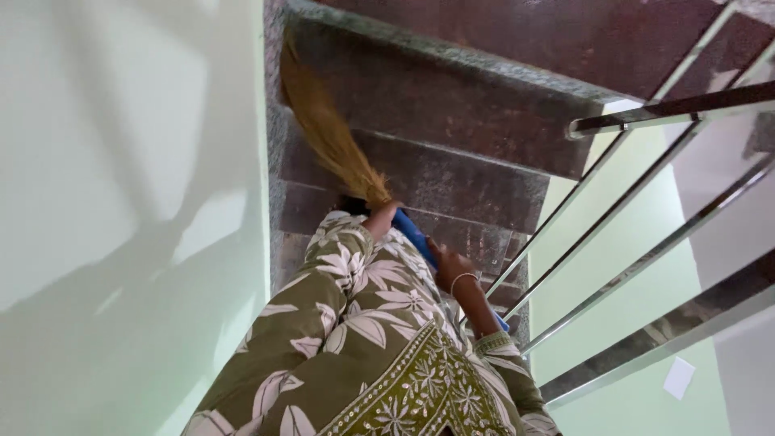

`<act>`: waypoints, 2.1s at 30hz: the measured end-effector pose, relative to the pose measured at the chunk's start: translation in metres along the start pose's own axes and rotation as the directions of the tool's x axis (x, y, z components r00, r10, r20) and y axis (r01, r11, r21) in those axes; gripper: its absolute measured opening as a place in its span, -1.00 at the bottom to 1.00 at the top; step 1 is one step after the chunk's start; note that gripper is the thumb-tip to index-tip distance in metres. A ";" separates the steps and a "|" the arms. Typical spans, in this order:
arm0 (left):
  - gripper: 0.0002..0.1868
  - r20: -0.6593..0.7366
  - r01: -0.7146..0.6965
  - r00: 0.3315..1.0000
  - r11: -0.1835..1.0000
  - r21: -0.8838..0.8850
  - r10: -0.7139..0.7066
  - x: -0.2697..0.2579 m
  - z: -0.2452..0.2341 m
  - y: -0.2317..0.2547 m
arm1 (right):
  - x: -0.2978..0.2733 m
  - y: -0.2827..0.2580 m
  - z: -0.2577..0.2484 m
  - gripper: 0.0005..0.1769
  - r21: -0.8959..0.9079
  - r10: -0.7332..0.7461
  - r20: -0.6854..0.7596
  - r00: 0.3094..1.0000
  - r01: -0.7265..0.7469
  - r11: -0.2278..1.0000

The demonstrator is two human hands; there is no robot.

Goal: The person sweeps the stairs step by step using a broom while walking down the staircase.

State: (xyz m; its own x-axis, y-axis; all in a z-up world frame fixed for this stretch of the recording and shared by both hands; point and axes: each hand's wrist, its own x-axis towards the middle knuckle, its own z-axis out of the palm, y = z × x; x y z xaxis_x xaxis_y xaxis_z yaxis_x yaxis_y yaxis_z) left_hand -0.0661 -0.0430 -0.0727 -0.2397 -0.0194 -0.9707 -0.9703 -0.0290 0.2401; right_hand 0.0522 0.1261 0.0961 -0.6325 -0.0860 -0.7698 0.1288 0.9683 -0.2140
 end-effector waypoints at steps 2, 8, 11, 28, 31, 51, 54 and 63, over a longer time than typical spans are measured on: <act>-0.23 0.071 0.023 0.997 0.999 0.032 -0.025 -0.007 0.000 -0.010 | -0.014 0.000 -0.010 0.12 -0.010 0.041 0.063 0.997 -0.041 0.999; -0.27 0.243 0.056 0.965 0.984 0.172 -0.097 -0.008 0.019 -0.035 | -0.048 0.020 -0.027 0.13 -0.002 0.102 0.202 0.974 -0.104 0.995; -0.29 0.297 0.034 0.948 0.963 0.266 -0.115 -0.017 0.029 -0.048 | -0.054 0.056 -0.014 0.14 0.057 0.065 0.210 0.975 -0.079 0.995; -0.25 0.020 -0.535 0.841 0.827 0.172 0.540 -0.019 0.097 -0.033 | -0.065 0.106 -0.006 0.18 0.346 0.109 -0.136 0.985 -0.055 0.937; -0.32 -0.002 -0.307 0.950 0.931 0.197 0.313 -0.003 0.092 -0.033 | -0.033 0.080 -0.005 0.23 0.251 0.085 -0.074 0.994 -0.064 0.966; -0.57 0.216 -0.053 0.975 0.890 0.452 -0.052 -0.018 0.071 -0.073 | -0.086 0.051 0.024 0.12 0.077 0.203 0.058 0.978 -0.207 0.975; -0.57 0.222 -0.148 0.975 0.829 0.539 0.029 -0.022 0.078 -0.081 | -0.099 0.054 0.061 0.10 0.224 0.235 -0.074 0.969 -0.214 0.951; -0.30 0.286 -0.379 0.915 0.358 0.853 0.286 -0.034 0.095 -0.097 | -0.125 -0.001 0.194 0.03 0.673 0.491 -0.164 0.855 -0.266 0.690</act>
State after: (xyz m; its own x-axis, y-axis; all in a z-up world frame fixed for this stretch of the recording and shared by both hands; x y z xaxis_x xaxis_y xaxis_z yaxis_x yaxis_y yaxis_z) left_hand 0.0332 0.0552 -0.0642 -0.5060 0.2597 -0.8225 -0.2851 0.8497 0.4436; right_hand 0.2793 0.0907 0.0754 -0.6034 0.4405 -0.6647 0.7717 0.5327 -0.3475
